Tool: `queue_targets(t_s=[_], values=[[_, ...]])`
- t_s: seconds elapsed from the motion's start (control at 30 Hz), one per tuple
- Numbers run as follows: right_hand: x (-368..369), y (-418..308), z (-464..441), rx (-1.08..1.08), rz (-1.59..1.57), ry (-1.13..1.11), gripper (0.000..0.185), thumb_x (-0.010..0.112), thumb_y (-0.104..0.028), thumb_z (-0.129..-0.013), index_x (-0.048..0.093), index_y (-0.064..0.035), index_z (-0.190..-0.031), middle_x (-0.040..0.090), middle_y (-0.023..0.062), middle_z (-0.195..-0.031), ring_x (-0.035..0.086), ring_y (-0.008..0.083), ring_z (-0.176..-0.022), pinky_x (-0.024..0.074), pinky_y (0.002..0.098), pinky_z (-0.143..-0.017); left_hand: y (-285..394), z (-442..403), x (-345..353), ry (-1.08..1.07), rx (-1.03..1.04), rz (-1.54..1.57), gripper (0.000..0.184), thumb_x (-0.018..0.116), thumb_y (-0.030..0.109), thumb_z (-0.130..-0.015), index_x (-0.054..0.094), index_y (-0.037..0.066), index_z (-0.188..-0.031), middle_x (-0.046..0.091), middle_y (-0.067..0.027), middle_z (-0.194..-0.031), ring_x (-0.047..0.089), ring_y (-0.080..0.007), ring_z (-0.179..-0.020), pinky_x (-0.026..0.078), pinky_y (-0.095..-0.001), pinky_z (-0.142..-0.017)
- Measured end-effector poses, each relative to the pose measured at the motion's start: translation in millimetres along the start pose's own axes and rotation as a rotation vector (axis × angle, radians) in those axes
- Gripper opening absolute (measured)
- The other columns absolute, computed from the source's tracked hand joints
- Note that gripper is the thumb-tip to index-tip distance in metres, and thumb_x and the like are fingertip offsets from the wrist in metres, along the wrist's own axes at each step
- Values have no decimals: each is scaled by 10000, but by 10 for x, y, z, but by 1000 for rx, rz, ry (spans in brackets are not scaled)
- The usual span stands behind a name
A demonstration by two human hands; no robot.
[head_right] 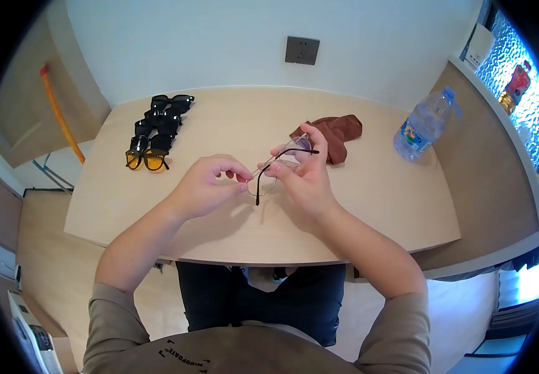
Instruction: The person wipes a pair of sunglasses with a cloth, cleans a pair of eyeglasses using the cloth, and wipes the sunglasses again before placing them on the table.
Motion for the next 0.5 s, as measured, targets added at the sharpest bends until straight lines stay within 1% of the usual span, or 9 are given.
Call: queue_targets(t_s=[0.07,0.17,0.27,0.3,0.37,0.4,0.43,0.47,0.5], values=[[-69,11,-44,64,21,16,693,578,79,-891,187,-149,-1416,527,109,-1168,629,211,-1010,513,349,-896,-79,-81,22,-68,-118,71,152,696,65,-835,686,31,-983,652,-11,-893,558,-89,-841,458,-260,-788],[-166,37,-133,105,156,17,691,690,18,-836,278,-124,-1372,518,95,-1177,566,175,-1032,480,344,-905,-293,-171,28,-95,-262,329,136,679,35,-848,642,29,-978,635,-6,-894,558,-80,-834,459,-244,-774],[-428,86,-239,90,602,-123,712,803,-71,-751,365,-105,-1310,505,75,-1175,508,167,-1061,444,349,-924,-459,-178,-40,-105,-274,459,120,654,-10,-854,594,35,-947,606,-8,-903,553,-81,-840,456,-237,-776],[-367,-54,-229,125,673,-115,643,856,-150,-677,506,-104,-1214,500,61,-1160,470,193,-1084,404,360,-949,-464,-172,-67,-107,-235,534,104,655,-7,-859,600,37,-936,601,3,-888,555,-73,-829,458,-229,-766],[-455,-94,-262,-46,927,-254,536,835,-147,-690,566,-104,-1151,499,61,-1150,462,217,-1086,390,362,-959,-445,-148,-119,-119,-163,684,76,658,0,-869,612,40,-914,589,25,-857,559,-56,-806,462,-215,-746],[-485,-100,-272,-139,1055,-326,483,825,-146,-697,596,-104,-1120,499,62,-1145,458,228,-1087,384,363,-964,-486,-148,-138,-133,-151,699,84,660,-7,-863,611,46,-907,590,23,-863,559,-60,-808,462,-217,-750],[-492,-101,-279,-148,1008,-330,304,770,-121,-734,659,-99,-1016,514,64,-1123,435,263,-1095,369,373,-966,-511,-156,-166,-144,-130,712,93,662,-15,-858,611,51,-900,591,22,-870,558,-64,-811,462,-219,-753],[-494,-88,-278,-165,1014,-326,272,749,-101,-748,658,-91,-1005,526,68,-1109,442,268,-1086,377,375,-952,-516,-166,-186,-155,-106,724,103,664,-22,-852,611,57,-892,592,20,-876,557,-68,-813,461,-221,-757],[-483,-77,-272,-186,1022,-322,242,727,-82,-762,657,-83,-994,538,73,-1095,449,272,-1076,385,376,-938,-503,-173,-194,-169,-88,704,105,668,-28,-844,610,53,-877,590,2,-886,554,-91,-829,457,-240,-770]])
Point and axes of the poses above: each hand's wrist, its own z-axis away from the middle knuckle, its own x-axis out of the palm, y = z × x, the point moved 2 cm from there along -z, towards the middle knuckle
